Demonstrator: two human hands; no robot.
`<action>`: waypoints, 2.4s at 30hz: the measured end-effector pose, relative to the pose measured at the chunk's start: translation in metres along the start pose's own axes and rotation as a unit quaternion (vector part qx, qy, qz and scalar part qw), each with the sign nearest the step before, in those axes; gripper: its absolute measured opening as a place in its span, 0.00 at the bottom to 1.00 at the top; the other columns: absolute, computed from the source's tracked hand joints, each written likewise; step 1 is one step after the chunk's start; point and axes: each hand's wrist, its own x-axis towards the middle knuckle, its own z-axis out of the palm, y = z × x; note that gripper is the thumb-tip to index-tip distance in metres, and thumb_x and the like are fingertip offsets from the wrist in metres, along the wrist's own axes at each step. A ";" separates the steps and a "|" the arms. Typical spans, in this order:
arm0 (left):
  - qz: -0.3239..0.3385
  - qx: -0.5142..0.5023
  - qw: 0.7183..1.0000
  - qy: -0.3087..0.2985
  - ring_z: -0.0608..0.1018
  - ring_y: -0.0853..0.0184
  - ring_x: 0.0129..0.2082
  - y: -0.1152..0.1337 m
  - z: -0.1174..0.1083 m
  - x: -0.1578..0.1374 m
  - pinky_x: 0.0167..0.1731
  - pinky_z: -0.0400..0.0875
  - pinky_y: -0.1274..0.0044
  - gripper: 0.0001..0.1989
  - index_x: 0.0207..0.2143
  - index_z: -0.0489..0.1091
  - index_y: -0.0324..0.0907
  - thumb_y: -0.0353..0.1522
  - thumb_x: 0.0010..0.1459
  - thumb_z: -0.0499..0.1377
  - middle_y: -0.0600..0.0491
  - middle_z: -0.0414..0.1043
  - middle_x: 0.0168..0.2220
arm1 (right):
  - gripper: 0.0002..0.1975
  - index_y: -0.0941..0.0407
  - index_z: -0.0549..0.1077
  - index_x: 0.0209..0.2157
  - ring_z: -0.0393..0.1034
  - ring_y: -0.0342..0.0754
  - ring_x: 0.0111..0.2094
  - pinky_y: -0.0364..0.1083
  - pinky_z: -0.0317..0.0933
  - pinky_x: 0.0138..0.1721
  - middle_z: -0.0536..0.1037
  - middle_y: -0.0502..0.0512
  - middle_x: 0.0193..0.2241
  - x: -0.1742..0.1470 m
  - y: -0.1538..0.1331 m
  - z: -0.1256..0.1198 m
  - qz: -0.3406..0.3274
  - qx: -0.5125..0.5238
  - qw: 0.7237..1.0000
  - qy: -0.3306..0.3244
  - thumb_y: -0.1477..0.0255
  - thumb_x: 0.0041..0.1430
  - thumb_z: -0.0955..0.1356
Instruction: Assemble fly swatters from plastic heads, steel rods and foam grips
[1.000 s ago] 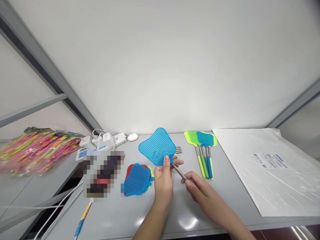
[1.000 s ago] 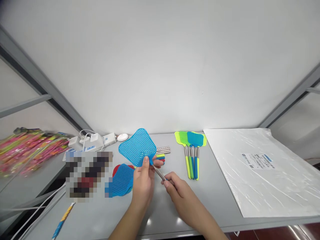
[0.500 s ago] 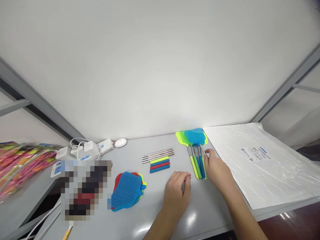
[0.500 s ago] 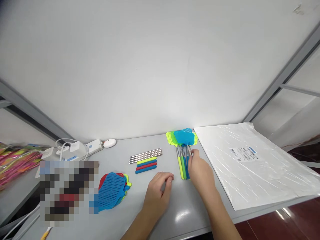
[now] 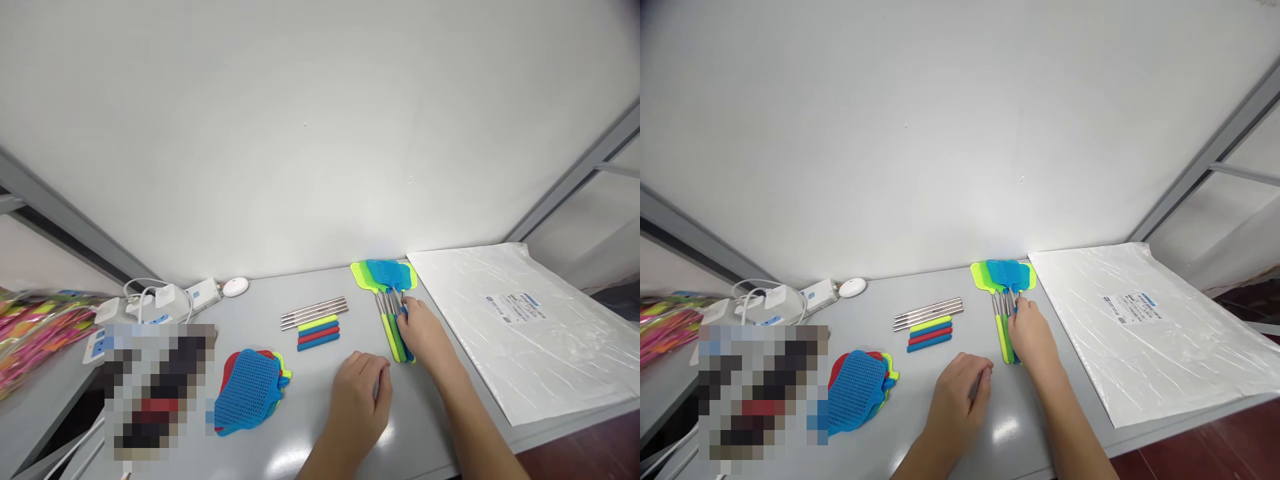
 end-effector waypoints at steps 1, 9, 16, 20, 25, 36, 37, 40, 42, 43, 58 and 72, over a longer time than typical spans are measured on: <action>-0.001 0.003 1.000 -0.003 0.71 0.63 0.30 0.000 0.000 0.000 0.31 0.65 0.72 0.09 0.36 0.68 0.44 0.27 0.63 0.49 0.51 0.71 0.30 | 0.19 0.61 0.64 0.54 0.71 0.53 0.44 0.45 0.56 0.39 0.73 0.65 0.45 0.000 -0.001 0.000 -0.003 -0.002 1.000 -0.005 0.75 0.63 0.58; -0.017 0.009 1.000 -0.014 0.71 0.64 0.31 -0.001 -0.001 0.001 0.33 0.66 0.71 0.08 0.37 0.68 0.44 0.27 0.62 0.50 0.51 0.71 0.30 | 0.16 0.59 0.65 0.50 0.73 0.54 0.37 0.46 0.54 0.32 0.78 0.63 0.36 -0.001 -0.006 -0.003 -0.011 -0.017 0.999 -0.037 0.73 0.63 0.57; -0.018 0.016 1.000 -0.020 0.70 0.64 0.30 -0.001 0.000 0.001 0.31 0.64 0.72 0.09 0.35 0.68 0.43 0.28 0.63 0.49 0.51 0.70 0.29 | 0.16 0.59 0.64 0.51 0.74 0.53 0.33 0.45 0.52 0.29 0.79 0.61 0.34 -0.002 -0.008 -0.003 0.000 -0.027 0.999 -0.047 0.72 0.64 0.57; -0.018 0.019 1.000 -0.016 0.70 0.64 0.31 -0.002 -0.001 0.001 0.32 0.64 0.72 0.09 0.35 0.68 0.43 0.28 0.63 0.49 0.52 0.70 0.29 | 0.17 0.58 0.63 0.53 0.75 0.54 0.34 0.45 0.53 0.29 0.79 0.62 0.34 -0.005 -0.008 -0.005 -0.001 -0.039 0.998 -0.042 0.71 0.65 0.57; -0.037 0.077 0.996 -0.005 0.72 0.63 0.34 -0.002 -0.017 -0.001 0.35 0.67 0.70 0.10 0.36 0.69 0.43 0.28 0.63 0.49 0.50 0.73 0.31 | 0.19 0.58 0.63 0.55 0.75 0.57 0.36 0.47 0.55 0.30 0.79 0.64 0.37 -0.010 -0.018 -0.020 -0.043 -0.057 0.997 -0.029 0.66 0.67 0.55; -0.146 0.361 0.920 0.052 0.60 0.48 0.62 -0.021 -0.048 -0.035 0.56 0.51 0.46 0.24 0.59 0.62 0.44 0.30 0.59 0.54 0.44 0.64 0.61 | 0.12 0.53 0.76 0.42 0.73 0.50 0.39 0.43 0.55 0.34 0.80 0.56 0.39 0.037 -0.140 0.009 -0.373 -0.070 0.916 -0.128 0.66 0.64 0.63; -0.151 0.360 0.919 0.053 0.61 0.48 0.62 -0.022 -0.048 -0.037 0.57 0.50 0.46 0.24 0.59 0.63 0.44 0.31 0.59 0.55 0.44 0.65 0.60 | 0.11 0.53 0.77 0.40 0.72 0.50 0.39 0.43 0.55 0.34 0.80 0.56 0.38 0.042 -0.147 0.015 -0.385 -0.075 0.910 -0.136 0.67 0.63 0.63; -0.157 0.337 0.927 0.053 0.65 0.51 0.58 -0.024 -0.046 -0.041 0.57 0.50 0.44 0.21 0.56 0.65 0.46 0.33 0.59 0.56 0.47 0.69 0.57 | 0.10 0.52 0.78 0.38 0.72 0.48 0.35 0.42 0.54 0.31 0.80 0.54 0.36 0.054 -0.159 0.028 -0.412 -0.085 0.893 -0.157 0.66 0.62 0.65; -0.156 0.322 0.932 0.055 0.67 0.53 0.56 -0.025 -0.045 -0.044 0.56 0.51 0.44 0.20 0.55 0.65 0.47 0.32 0.59 0.56 0.49 0.70 0.54 | 0.10 0.52 0.78 0.37 0.71 0.47 0.33 0.42 0.54 0.30 0.79 0.52 0.33 0.059 -0.160 0.031 -0.427 -0.091 0.883 -0.171 0.65 0.61 0.65; -0.153 0.319 0.933 0.058 0.68 0.54 0.55 -0.026 -0.045 -0.044 0.56 0.52 0.45 0.20 0.54 0.66 0.48 0.31 0.59 0.56 0.50 0.71 0.53 | 0.10 0.51 0.78 0.36 0.71 0.46 0.32 0.42 0.54 0.29 0.79 0.52 0.32 0.060 -0.160 0.032 -0.435 -0.094 0.878 -0.176 0.65 0.62 0.65; -0.135 0.323 0.934 0.074 0.73 0.58 0.46 -0.033 -0.036 -0.049 0.54 0.54 0.48 0.11 0.45 0.68 0.46 0.26 0.61 0.57 0.52 0.76 0.41 | 0.09 0.61 0.71 0.40 0.70 0.49 0.33 0.46 0.57 0.35 0.71 0.63 0.41 0.046 -0.153 0.002 -0.427 -0.103 0.898 -0.022 0.75 0.63 0.61; -0.007 0.114 0.973 0.201 0.75 0.65 0.37 -0.012 -0.055 -0.064 0.42 0.62 0.69 0.13 0.48 0.66 0.43 0.29 0.61 0.59 0.51 0.75 0.37 | 0.05 0.53 0.67 0.39 0.71 0.49 0.37 0.50 0.67 0.38 0.73 0.53 0.34 -0.095 -0.050 -0.031 -0.224 0.547 0.802 0.086 0.67 0.64 0.63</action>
